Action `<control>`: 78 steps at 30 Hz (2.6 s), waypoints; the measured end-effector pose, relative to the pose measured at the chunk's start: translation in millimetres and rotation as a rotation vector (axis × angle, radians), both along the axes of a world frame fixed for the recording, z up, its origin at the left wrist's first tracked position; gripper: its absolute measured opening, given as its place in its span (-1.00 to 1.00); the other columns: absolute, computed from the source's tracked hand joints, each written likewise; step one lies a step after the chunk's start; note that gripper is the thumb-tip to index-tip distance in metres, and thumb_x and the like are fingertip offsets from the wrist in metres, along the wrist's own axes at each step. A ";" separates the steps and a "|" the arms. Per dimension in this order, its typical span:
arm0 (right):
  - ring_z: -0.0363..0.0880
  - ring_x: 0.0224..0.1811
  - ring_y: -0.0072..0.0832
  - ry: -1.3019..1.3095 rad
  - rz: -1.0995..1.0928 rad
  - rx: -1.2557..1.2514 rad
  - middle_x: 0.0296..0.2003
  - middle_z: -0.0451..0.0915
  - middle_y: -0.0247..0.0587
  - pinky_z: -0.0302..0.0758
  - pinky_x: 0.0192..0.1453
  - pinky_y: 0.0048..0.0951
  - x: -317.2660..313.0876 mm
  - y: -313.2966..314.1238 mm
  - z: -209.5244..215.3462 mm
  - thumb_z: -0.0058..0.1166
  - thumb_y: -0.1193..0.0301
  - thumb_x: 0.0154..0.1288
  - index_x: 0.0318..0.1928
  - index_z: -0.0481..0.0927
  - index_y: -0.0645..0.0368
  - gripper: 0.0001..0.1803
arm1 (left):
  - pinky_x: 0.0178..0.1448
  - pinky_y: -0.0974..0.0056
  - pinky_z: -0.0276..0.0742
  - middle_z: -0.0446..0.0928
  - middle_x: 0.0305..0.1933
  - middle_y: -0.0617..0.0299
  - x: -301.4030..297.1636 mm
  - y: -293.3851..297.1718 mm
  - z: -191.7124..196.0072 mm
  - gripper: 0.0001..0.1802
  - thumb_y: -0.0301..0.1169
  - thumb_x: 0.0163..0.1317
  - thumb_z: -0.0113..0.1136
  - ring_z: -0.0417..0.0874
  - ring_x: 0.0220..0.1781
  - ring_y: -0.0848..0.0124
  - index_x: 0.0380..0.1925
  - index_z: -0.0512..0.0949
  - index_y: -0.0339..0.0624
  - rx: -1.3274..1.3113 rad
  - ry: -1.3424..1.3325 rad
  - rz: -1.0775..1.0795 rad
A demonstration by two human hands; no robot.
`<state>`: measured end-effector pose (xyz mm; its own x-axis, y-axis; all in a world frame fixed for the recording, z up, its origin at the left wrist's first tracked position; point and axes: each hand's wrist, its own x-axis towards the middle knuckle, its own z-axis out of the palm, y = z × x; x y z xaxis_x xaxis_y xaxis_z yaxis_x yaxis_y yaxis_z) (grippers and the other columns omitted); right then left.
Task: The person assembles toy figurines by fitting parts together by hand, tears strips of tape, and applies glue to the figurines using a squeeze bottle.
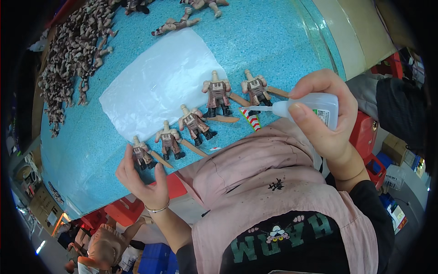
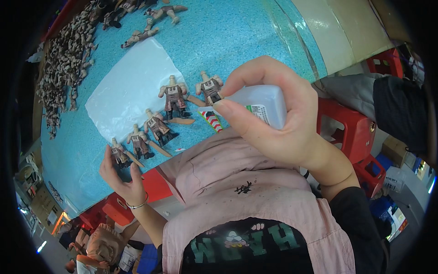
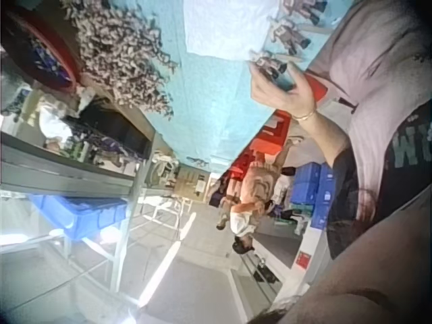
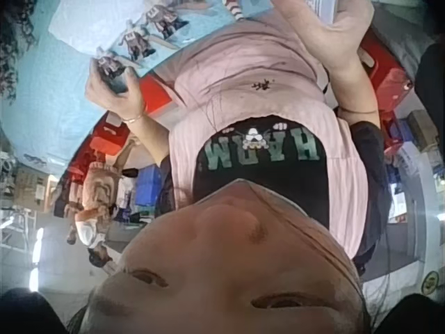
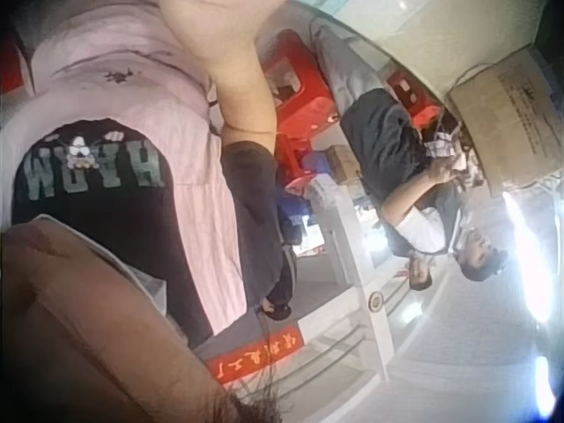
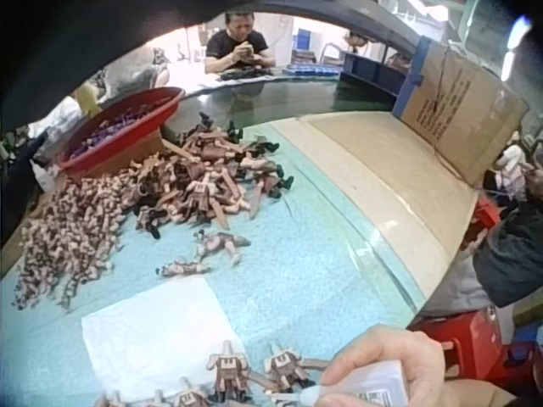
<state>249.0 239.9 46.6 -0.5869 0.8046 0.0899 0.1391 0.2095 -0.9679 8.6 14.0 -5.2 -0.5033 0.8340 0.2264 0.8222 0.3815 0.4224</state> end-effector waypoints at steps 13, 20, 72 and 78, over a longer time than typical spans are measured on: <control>0.56 -0.34 -0.60 0.004 0.047 0.041 -0.35 0.58 -0.27 0.45 -0.29 -0.60 -2.5 2.1 0.0 0.27 0.52 0.11 -0.28 0.57 0.25 -0.83 | 0.14 0.14 0.23 0.42 -0.01 0.01 0.9 1.8 1.6 -0.29 -0.33 -0.01 0.25 0.35 -0.01 0.15 0.20 0.36 -0.34 -0.005 -0.007 0.002; 0.57 -0.33 -0.60 0.014 0.051 -0.014 -0.35 0.59 -0.27 0.47 -0.28 -0.59 -2.6 0.0 2.7 0.27 0.53 0.11 -0.27 0.57 0.26 -0.83 | 0.14 0.15 0.23 0.42 -0.03 0.02 0.8 1.4 0.2 -0.30 -0.30 0.02 0.25 0.35 -0.01 0.16 0.20 0.36 -0.33 0.012 -0.009 -0.003; 0.45 -0.24 -0.53 0.010 -0.263 -0.024 -0.28 0.46 -0.23 0.40 -0.08 -0.53 61.6 5.7 -6.0 0.18 0.20 0.22 -0.16 0.41 0.29 -0.59 | 0.05 0.13 0.29 0.47 -0.13 0.04 -8.7 5.7 -4.7 -0.29 -0.35 -0.16 0.34 0.42 -0.10 0.12 0.12 0.45 -0.27 0.060 0.023 -0.027; 0.38 -0.30 -0.55 -0.058 0.042 -0.059 -0.33 0.43 -0.26 0.31 -0.16 -0.56 -48.5 -33.7 8.5 0.17 0.22 0.16 -0.26 0.45 0.25 -0.65 | 0.00 0.16 0.30 0.48 -0.15 0.11 -16.3 2.0 -6.1 -0.27 -0.32 -0.19 0.38 0.42 -0.14 0.18 0.11 0.48 -0.23 0.110 0.038 -0.012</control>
